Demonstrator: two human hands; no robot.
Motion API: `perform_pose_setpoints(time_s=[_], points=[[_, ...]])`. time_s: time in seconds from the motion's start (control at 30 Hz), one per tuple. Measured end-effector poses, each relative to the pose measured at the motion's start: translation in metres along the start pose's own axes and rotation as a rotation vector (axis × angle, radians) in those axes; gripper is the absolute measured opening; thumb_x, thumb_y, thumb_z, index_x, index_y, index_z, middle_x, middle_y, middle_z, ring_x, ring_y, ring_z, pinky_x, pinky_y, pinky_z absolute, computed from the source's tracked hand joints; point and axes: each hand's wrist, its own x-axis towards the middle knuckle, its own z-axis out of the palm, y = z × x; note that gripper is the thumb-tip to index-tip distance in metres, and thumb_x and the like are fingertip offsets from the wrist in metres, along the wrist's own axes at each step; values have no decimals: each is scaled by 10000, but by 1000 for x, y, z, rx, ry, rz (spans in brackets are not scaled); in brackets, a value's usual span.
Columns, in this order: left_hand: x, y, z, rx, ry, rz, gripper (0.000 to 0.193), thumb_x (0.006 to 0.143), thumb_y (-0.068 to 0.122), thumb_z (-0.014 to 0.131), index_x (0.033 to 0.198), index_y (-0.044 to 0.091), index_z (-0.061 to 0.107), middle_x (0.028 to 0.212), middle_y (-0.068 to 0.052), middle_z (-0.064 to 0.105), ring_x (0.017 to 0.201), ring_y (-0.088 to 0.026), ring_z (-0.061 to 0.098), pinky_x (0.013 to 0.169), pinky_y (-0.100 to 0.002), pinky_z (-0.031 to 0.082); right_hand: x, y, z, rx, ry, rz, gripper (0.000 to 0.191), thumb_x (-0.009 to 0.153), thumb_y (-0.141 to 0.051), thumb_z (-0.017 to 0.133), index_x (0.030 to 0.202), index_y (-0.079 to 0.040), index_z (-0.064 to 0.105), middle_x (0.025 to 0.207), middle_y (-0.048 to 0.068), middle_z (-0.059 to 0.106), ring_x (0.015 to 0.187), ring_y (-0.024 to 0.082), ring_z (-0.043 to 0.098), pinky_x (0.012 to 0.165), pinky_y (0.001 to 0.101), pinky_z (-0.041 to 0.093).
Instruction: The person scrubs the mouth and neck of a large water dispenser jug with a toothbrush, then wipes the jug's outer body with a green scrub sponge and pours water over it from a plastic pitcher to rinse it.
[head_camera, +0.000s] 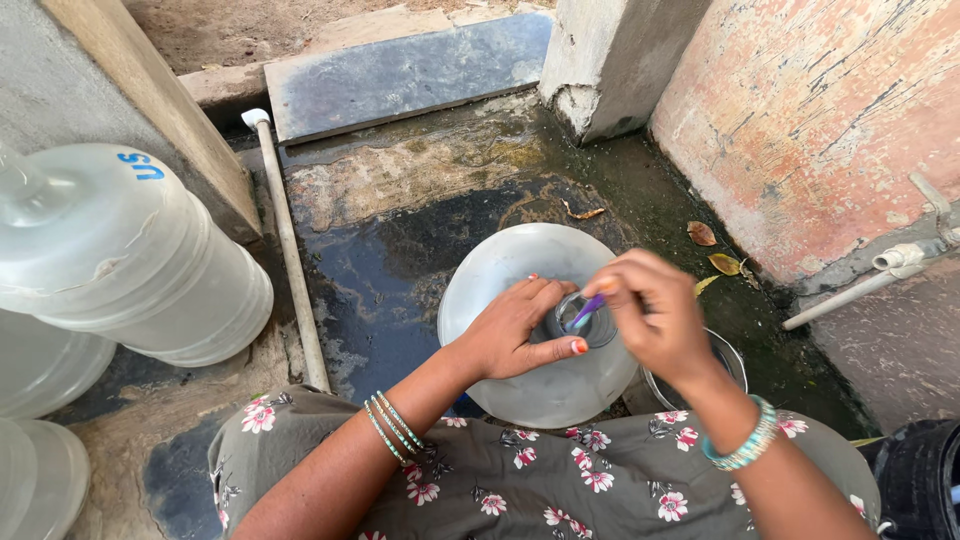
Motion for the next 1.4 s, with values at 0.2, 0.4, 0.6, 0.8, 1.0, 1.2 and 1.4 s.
perform_pose_setpoints(time_s=[0.2, 0.4, 0.6, 0.8, 1.0, 1.2, 1.4], points=[[0, -1, -1, -26, -37, -46, 765, 944, 656, 553, 1337, 0, 575, 1192, -210, 641, 1148, -395, 596, 1035, -465, 441, -11, -40, -46, 69, 228, 95, 401, 1140, -338, 503, 939, -46, 691, 889, 49, 668, 573, 31, 536, 541, 185, 420], [-3, -6, 3, 5, -13, 7, 785, 966, 649, 560, 1377, -20, 540, 1262, -225, 627, 1232, -420, 579, 1193, -528, 335, -3, -16, -11, -54, 81, -16, 314, 1125, -237, 557, 948, -37, 723, 911, 49, 691, 815, 98, 663, 723, 247, 507], [-3, -6, 4, -2, -33, -13, 781, 948, 648, 564, 1353, -20, 550, 1239, -226, 635, 1235, -415, 585, 1208, -528, 339, 2, -3, 12, 25, -22, 200, 235, 1003, -183, 621, 892, -21, 749, 826, 63, 708, 630, 109, 617, 570, 257, 470], [-3, -9, -3, -36, -31, -43, 776, 959, 655, 543, 1354, -13, 559, 1237, -234, 639, 1226, -415, 587, 1189, -516, 362, -6, -34, -30, -22, 138, 149, 319, 1069, -258, 538, 929, -59, 745, 902, 44, 698, 557, 61, 565, 534, 227, 447], [-4, -12, -5, -21, -5, -53, 784, 964, 646, 548, 1372, -22, 553, 1275, -236, 636, 1251, -418, 581, 1210, -520, 323, -10, -25, -18, -5, 151, 108, 315, 1068, -260, 541, 937, -51, 735, 910, 49, 688, 650, 81, 603, 597, 243, 465], [-4, -8, -10, -5, -37, -36, 918, 836, 686, 664, 1395, -24, 503, 1297, -228, 621, 1256, -406, 570, 1139, -497, 384, -4, -7, 20, 39, -2, 104, 247, 1036, -199, 604, 934, -24, 745, 879, 70, 709, 762, 138, 671, 676, 280, 516], [-8, -6, 11, 113, 163, -86, 898, 728, 461, 851, 1400, 18, 454, 1248, -199, 654, 1181, -392, 624, 1121, -519, 411, -8, -5, 26, 96, -55, 169, 262, 1044, -220, 582, 964, -16, 725, 913, 82, 691, 706, 149, 660, 658, 279, 527]])
